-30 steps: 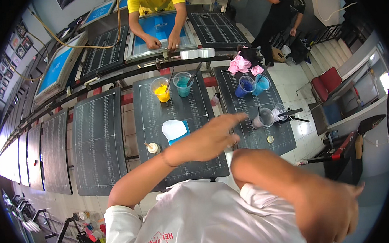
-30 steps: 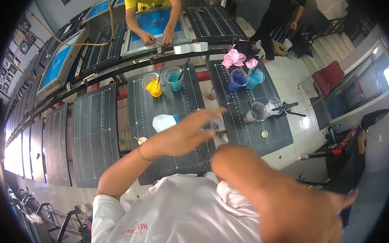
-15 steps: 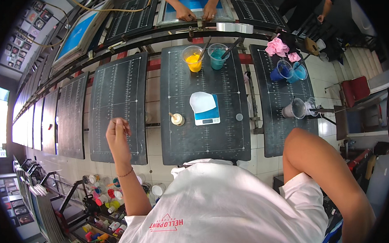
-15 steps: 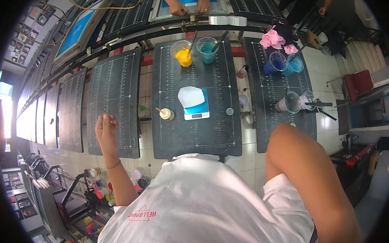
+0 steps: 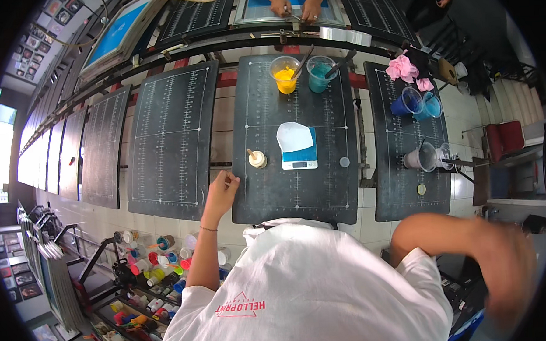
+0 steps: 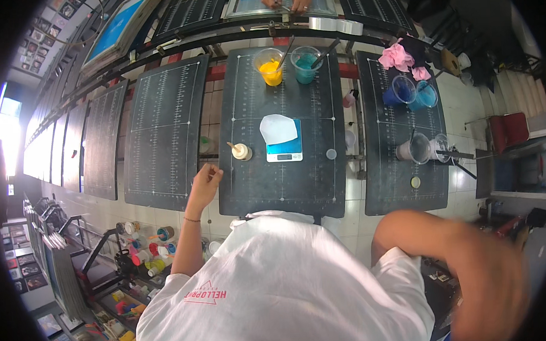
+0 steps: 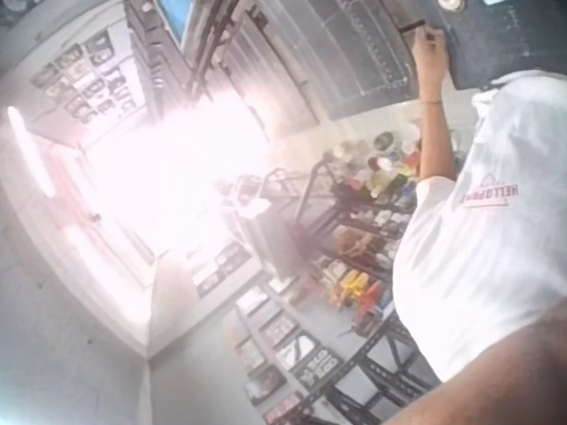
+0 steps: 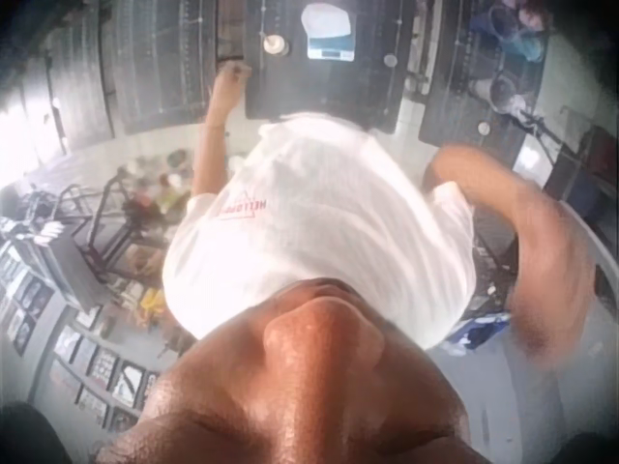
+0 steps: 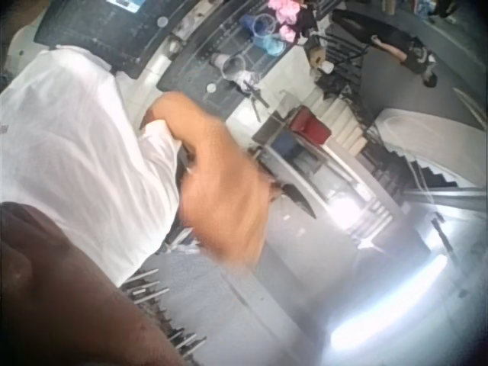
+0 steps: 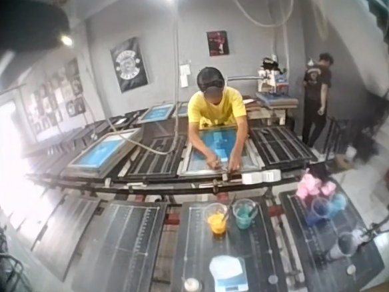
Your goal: The person mixes blue ink in a cup, pours it into a second cup, and then uses a small spatula to transfer white paste from a jar onto a scale for measurement.
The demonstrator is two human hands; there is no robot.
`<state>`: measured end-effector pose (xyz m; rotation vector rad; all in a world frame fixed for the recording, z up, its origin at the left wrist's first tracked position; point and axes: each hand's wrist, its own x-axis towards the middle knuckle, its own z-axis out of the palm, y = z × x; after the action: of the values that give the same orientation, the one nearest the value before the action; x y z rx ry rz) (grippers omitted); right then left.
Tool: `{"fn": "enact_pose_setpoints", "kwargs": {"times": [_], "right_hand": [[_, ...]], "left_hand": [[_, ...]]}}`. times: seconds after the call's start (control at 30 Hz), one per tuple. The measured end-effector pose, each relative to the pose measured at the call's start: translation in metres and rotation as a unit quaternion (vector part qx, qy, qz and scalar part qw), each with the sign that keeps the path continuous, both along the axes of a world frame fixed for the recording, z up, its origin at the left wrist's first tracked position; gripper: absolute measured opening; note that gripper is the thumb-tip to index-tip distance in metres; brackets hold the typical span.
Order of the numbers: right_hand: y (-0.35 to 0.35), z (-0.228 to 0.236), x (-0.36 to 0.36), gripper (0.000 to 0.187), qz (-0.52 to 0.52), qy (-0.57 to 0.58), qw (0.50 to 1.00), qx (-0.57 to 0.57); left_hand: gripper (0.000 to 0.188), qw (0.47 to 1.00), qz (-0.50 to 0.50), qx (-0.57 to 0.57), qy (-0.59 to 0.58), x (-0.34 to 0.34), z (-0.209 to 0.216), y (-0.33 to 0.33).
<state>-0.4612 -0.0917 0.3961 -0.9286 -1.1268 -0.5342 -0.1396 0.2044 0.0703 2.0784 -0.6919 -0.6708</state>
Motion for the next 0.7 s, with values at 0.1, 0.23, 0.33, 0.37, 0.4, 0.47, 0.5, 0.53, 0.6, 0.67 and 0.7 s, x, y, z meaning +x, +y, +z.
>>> {"fn": "enact_pose_setpoints", "kwargs": {"times": [0.1, 0.23, 0.33, 0.37, 0.4, 0.47, 0.5, 0.53, 0.6, 0.67, 0.7], "right_hand": [[-0.035, -0.119, 0.04, 0.02, -0.445, 0.416, 0.793, 0.013], [-0.05, -0.278, 0.052, 0.021, -0.485, 0.661, 0.552, -0.151], [-0.04, -0.322, 0.044, 0.022, -0.472, 0.7, 0.503, -0.188], [-0.038, -0.323, 0.045, 0.023, -0.472, 0.696, 0.504, -0.197], [-0.034, -0.326, 0.049, 0.024, -0.471, 0.693, 0.505, -0.206], [-0.026, -0.325, 0.067, 0.027, -0.466, 0.675, 0.527, -0.221], [-0.022, -0.327, 0.078, 0.029, -0.443, 0.659, 0.57, -0.21], [-0.012, -0.32, 0.095, 0.031, -0.421, 0.653, 0.588, -0.225], [0.008, -0.291, 0.131, 0.037, -0.381, 0.639, 0.608, -0.277], [0.023, -0.278, 0.163, 0.043, -0.353, 0.614, 0.632, -0.314], [0.03, -0.276, 0.177, 0.045, -0.342, 0.596, 0.654, -0.317]], "left_hand": [[0.032, 0.999, 0.053, -0.008, 0.009, -0.012, -0.027, -0.005], [0.066, 0.997, 0.076, -0.012, 0.001, -0.021, -0.05, -0.028], [0.073, 0.996, 0.074, 0.011, -0.057, -0.026, -0.046, -0.04], [0.074, 0.995, 0.075, 0.014, -0.065, -0.026, -0.045, -0.043], [0.075, 0.994, 0.075, 0.016, -0.073, -0.027, -0.043, -0.045], [0.073, 0.994, 0.064, 0.025, -0.085, -0.029, -0.036, -0.053], [0.072, 0.994, 0.057, 0.029, -0.091, -0.029, -0.032, -0.057], [0.069, 0.993, 0.058, 0.03, -0.099, -0.028, -0.033, -0.057], [0.063, 0.992, 0.059, 0.033, -0.111, -0.027, -0.038, -0.058], [0.059, 0.991, 0.058, 0.033, -0.119, -0.027, -0.042, -0.06], [0.057, 0.99, 0.058, 0.033, -0.123, -0.026, -0.043, -0.061]]}}
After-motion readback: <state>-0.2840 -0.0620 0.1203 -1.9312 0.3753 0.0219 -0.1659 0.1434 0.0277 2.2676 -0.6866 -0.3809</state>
